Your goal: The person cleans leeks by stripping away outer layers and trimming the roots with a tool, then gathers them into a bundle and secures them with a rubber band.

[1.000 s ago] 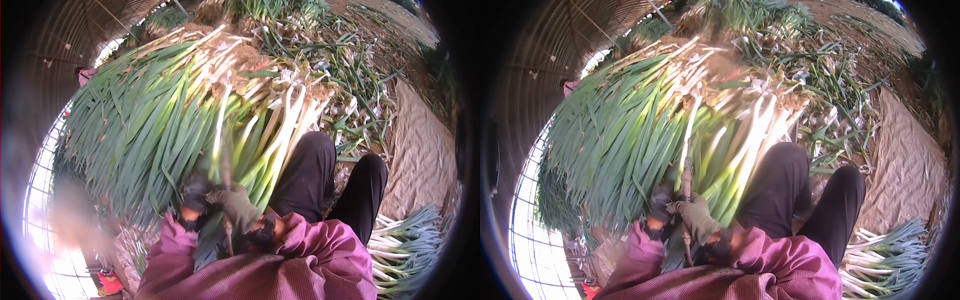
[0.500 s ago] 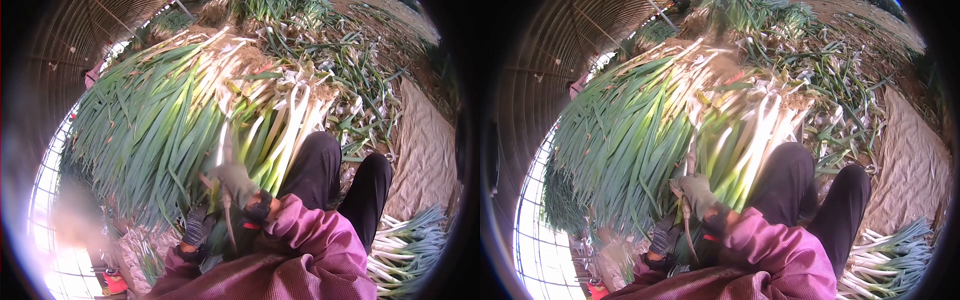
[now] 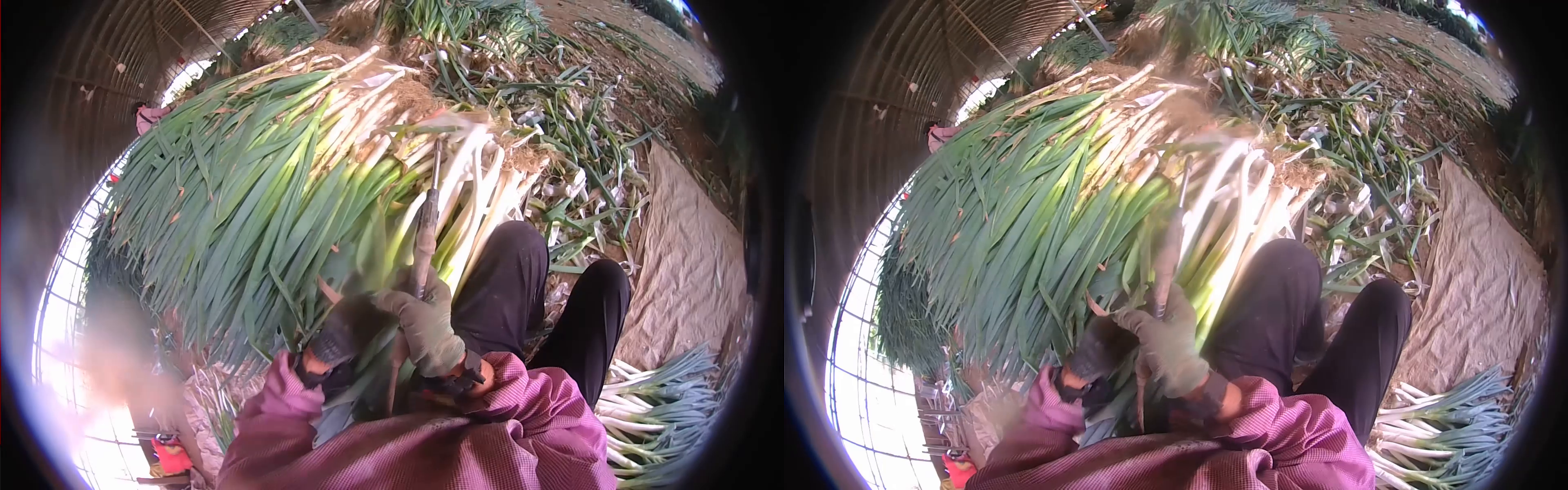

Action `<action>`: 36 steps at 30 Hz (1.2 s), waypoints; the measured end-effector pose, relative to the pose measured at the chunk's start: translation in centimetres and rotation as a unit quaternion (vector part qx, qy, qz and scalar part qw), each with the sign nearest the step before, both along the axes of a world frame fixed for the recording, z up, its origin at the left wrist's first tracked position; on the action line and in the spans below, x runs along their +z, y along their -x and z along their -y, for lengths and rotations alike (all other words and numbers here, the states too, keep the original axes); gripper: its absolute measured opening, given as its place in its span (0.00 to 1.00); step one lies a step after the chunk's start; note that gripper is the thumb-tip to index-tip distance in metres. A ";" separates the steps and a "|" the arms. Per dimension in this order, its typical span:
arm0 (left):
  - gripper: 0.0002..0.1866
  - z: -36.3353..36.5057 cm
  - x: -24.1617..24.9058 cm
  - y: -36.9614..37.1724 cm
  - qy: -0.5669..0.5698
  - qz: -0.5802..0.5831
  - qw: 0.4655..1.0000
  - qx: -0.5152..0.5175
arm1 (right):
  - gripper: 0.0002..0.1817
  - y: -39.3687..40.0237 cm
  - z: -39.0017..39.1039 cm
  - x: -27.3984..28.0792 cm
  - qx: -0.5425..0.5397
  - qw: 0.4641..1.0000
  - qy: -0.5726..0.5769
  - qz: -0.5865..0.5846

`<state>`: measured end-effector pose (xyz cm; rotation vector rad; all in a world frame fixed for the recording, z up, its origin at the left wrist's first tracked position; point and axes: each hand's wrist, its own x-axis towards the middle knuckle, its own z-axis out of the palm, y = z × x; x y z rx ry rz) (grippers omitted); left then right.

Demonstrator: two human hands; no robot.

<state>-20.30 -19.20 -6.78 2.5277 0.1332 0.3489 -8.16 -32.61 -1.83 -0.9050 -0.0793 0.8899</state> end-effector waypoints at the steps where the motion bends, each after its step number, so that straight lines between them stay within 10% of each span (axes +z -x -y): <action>1: 0.11 -1.1 -3.9 -1.5 0.180 -0.016 0.983 0.025 | 0.14 -0.6 -0.4 -1.2 0.007 1.000 0.005 -0.013; 4: 0.10 -2.0 -2.1 -3.9 -0.425 -0.152 0.882 -0.136 | 0.10 -2.6 0.6 -1.7 0.074 0.987 0.057 -0.132; 11: 0.20 -8.1 2.2 -12.0 -0.477 -0.149 0.836 0.227 | 0.13 -0.7 -0.8 -2.4 0.062 0.988 0.025 -0.139; 15: 0.21 -12.9 -2.5 -13.8 -0.616 -0.171 0.710 0.296 | 0.14 1.6 -2.4 -3.7 0.088 0.992 0.042 -0.075; 36: 0.10 -6.2 4.7 -15.0 -0.272 -0.197 0.930 0.148 | 0.12 1.9 -0.4 -2.8 0.083 0.989 0.011 -0.122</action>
